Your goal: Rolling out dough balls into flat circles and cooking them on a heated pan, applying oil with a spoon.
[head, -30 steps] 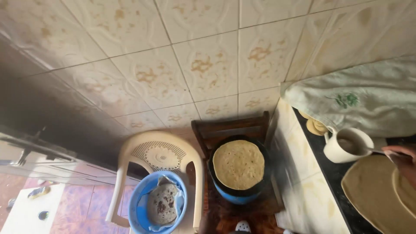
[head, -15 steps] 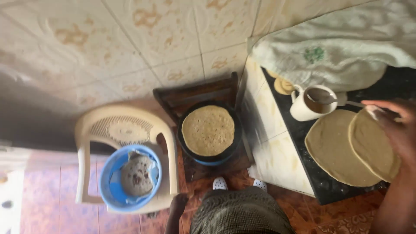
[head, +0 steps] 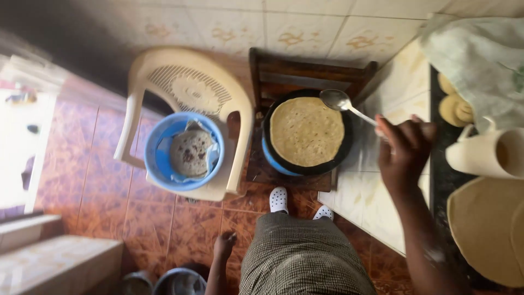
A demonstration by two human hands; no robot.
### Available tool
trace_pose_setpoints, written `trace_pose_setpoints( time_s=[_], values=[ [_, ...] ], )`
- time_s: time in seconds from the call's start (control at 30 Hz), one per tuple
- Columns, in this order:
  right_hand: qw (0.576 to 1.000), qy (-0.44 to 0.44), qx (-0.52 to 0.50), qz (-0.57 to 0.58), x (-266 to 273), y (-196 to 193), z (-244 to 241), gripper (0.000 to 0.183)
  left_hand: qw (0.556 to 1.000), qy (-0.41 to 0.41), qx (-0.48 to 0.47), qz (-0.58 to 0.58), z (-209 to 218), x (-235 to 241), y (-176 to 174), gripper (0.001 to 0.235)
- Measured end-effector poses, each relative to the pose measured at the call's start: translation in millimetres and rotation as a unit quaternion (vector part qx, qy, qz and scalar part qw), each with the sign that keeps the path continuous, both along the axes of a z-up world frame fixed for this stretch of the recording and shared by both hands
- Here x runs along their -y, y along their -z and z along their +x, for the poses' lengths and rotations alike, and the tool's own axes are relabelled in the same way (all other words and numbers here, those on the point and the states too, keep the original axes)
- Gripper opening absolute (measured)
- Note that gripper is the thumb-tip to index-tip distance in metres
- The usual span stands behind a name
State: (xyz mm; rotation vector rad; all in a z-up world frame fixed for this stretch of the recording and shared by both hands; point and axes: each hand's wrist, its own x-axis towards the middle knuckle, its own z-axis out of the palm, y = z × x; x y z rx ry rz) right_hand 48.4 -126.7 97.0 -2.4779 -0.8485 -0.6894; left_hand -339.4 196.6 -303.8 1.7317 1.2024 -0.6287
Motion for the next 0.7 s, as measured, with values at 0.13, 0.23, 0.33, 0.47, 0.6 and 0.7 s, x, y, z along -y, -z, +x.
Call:
trace_pose_setpoints(
  time_s=[0.13, 0.23, 0.33, 0.47, 0.6, 0.7],
  values=[
    [0.996, -0.065, 0.052, 0.007, -33, 123, 31, 0.022, 0.998, -0.058, 0.016, -0.018, 16, 31, -54, 0.037],
    [0.996, -0.071, 0.003, -0.050, -39, 194, 45, 0.032, 0.987, -0.140, 0.049, -0.055, -5, 59, -74, 0.032],
    [0.990, 0.044, -0.131, -0.039, -44, 220, 57, 0.040, 0.986, -0.155, 0.018, -0.065, -42, 70, -80, 0.033],
    [0.973, 0.091, -0.197, 0.077, -40, 277, 65, 0.065, 0.974, -0.156, -0.149, -0.069, -103, 82, -78, 0.045],
    [0.922, 0.064, -0.382, -0.011, -86, 206, 37, 0.036, 0.944, -0.238, -0.198, -0.117, -144, 88, -56, 0.034],
    [0.966, 0.125, -0.226, 0.013, -58, 257, 66, 0.033, 0.974, -0.177, -0.132, -0.051, -163, 87, -50, 0.035]
  ],
)
